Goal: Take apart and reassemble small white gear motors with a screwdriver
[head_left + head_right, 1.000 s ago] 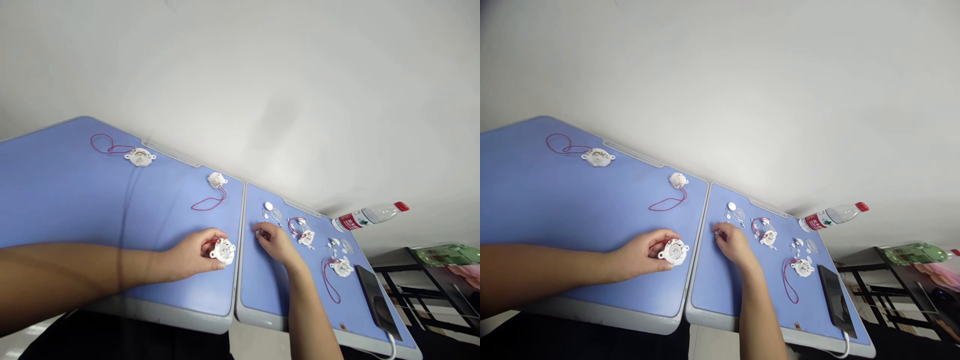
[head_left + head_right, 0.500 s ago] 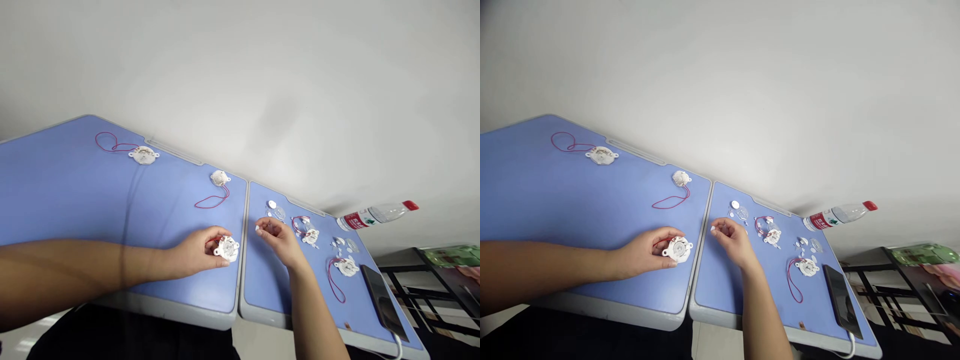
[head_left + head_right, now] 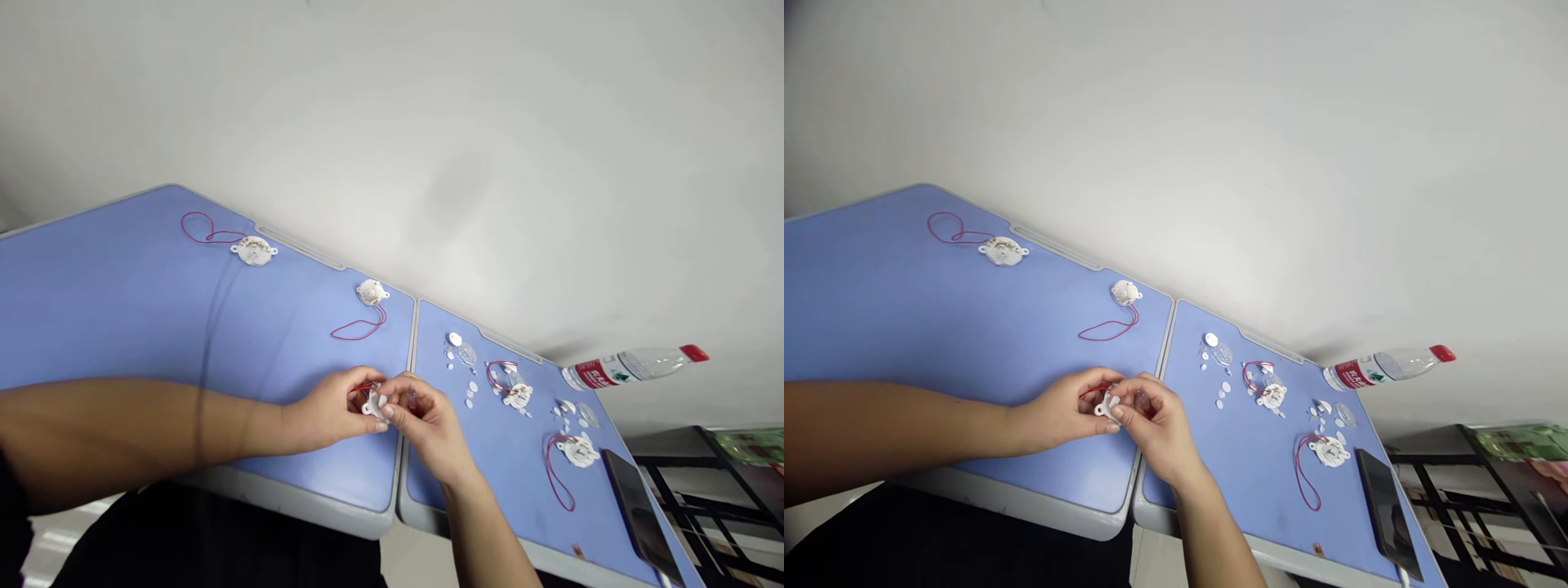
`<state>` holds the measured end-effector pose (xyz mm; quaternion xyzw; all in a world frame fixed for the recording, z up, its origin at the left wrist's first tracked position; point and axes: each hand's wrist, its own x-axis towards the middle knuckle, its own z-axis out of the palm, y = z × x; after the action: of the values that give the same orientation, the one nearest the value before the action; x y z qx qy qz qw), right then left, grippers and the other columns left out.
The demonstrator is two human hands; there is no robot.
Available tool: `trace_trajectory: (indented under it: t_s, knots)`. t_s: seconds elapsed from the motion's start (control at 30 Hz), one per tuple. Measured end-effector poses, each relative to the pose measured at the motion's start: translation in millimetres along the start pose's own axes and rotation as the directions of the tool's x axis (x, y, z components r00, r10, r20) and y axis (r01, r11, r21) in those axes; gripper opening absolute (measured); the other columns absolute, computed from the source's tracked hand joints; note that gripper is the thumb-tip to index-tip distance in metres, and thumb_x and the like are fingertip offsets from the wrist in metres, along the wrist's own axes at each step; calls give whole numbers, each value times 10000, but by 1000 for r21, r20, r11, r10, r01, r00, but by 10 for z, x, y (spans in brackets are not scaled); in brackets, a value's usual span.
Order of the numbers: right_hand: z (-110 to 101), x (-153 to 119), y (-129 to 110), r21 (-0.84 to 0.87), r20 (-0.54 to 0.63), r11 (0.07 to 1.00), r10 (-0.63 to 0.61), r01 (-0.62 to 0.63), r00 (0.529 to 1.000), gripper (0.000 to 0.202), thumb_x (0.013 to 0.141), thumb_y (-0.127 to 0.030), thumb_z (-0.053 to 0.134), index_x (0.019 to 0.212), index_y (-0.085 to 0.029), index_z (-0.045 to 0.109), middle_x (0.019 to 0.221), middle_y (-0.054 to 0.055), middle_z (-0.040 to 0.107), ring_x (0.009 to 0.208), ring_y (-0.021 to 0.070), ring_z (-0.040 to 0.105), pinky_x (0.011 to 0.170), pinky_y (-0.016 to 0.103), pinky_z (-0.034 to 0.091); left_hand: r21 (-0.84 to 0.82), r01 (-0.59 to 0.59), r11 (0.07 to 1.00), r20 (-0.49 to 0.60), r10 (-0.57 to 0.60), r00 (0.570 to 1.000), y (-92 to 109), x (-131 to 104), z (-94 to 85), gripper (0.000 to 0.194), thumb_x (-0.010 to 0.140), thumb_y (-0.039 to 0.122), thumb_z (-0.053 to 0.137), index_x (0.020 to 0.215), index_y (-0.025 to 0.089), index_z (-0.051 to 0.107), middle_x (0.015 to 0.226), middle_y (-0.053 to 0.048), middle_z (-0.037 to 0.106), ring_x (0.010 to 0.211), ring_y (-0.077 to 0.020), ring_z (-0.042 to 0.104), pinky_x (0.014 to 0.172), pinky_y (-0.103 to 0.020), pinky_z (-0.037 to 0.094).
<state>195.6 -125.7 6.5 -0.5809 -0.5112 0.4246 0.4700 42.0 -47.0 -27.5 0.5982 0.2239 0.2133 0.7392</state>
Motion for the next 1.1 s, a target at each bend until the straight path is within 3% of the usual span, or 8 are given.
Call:
trace_trajectory:
  t_s: [0.17,0.37,0.73,1.1]
  knots:
    - [-14,-1,49,119,-71,991,77,-68,995,214,763,-409,738,843,-213,705,662,-21,511,627,130,461,624,272,368,70,-17,997,-31,20,999,-24,23,6,407,650,276,756,999,183,566,861,-7,605,831,-192,603,742,-331,499]
    - [15,19,54,162,-61,979,136,-125,989,225,748,-409,755,846,-208,723,705,-2,609,670,139,517,663,273,387,156,-23,987,-113,41,993,-34,83,-32,457,635,328,764,1023,182,572,877,-25,640,815,-195,617,739,-344,511]
    - [90,44,76,259,-148,963,113,-72,982,202,724,-390,774,816,-214,741,741,2,662,693,137,561,683,266,429,254,-73,965,-117,105,988,-23,97,-40,427,658,320,761,1022,184,585,943,-39,672,828,-192,638,746,-323,525]
    - [113,13,103,215,-174,976,74,-36,982,163,763,-358,750,855,-223,744,772,2,669,725,142,580,705,274,445,354,-83,932,-161,148,976,-23,108,-48,464,648,320,769,1056,196,587,974,-47,682,885,-216,654,752,-328,535]
